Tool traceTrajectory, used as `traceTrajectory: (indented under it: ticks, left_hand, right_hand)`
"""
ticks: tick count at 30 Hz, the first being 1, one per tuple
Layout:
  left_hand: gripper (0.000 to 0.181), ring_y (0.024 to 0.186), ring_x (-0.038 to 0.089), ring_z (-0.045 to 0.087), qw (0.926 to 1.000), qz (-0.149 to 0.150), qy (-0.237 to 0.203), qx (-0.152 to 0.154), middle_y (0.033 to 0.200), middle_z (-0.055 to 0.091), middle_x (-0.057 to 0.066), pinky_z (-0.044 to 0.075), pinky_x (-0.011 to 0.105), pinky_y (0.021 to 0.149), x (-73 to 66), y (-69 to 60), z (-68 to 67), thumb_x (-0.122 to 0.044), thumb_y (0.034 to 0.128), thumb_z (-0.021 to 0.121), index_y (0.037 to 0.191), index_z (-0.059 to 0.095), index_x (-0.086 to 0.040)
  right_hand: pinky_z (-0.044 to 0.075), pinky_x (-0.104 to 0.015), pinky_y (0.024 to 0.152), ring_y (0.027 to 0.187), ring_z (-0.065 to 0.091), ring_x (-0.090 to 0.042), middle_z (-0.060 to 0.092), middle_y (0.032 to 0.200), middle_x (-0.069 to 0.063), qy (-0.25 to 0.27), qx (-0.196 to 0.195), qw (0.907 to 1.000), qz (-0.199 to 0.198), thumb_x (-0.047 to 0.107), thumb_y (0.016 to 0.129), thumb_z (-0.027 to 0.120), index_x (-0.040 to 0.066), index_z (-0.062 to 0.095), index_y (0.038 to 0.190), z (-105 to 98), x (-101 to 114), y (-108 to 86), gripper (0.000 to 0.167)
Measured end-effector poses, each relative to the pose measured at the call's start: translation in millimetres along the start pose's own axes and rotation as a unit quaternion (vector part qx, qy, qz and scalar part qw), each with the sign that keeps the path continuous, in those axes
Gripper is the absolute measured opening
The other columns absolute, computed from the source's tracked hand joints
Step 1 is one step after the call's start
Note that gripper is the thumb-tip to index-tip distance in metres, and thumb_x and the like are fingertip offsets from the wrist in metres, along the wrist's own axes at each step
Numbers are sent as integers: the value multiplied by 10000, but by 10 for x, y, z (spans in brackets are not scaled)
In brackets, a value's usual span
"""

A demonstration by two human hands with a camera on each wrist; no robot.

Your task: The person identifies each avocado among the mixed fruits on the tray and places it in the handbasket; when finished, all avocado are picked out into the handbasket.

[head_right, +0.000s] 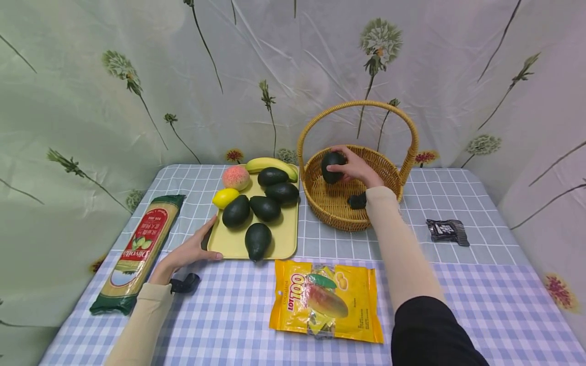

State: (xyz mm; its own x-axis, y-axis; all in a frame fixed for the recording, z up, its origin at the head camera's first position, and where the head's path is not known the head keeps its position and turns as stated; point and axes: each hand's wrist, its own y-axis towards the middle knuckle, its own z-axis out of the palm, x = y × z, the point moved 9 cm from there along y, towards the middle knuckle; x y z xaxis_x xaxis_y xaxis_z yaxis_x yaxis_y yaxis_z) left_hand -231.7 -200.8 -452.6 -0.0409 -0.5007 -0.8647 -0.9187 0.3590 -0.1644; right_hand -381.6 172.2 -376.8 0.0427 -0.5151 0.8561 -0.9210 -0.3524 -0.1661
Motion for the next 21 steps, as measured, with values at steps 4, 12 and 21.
traceTrajectory:
  ticks: [4,12,21]
  left_hand:
    - [1048,1403,454,43,10000,22,-1,49,1537,34,310,45,588,1109,-156,-46,1,-33,743,777,1474,42,122]
    - [1038,1402,457,46,10000,49,68,43,1535,35,314,51,589,1108,-166,-51,-1,-29,748,773,1473,46,124]
    - [1037,1400,460,54,9999,54,78,33,1533,41,317,57,590,1107,-167,-49,2,-29,745,773,1470,49,128]
  right_hand:
    - [529,-421,760,796,596,-314,264,1431,-296,-157,-81,9995,256,216,965,576,75,252,1488,68,-82,56,632]
    - [507,-394,735,701,580,-264,308,1433,-289,-577,-85,9972,458,198,966,576,76,274,1481,213,-137,104,610]
    - [490,-417,792,747,553,-258,242,1467,-318,-629,352,9967,361,126,972,553,50,232,1498,290,-132,61,621]
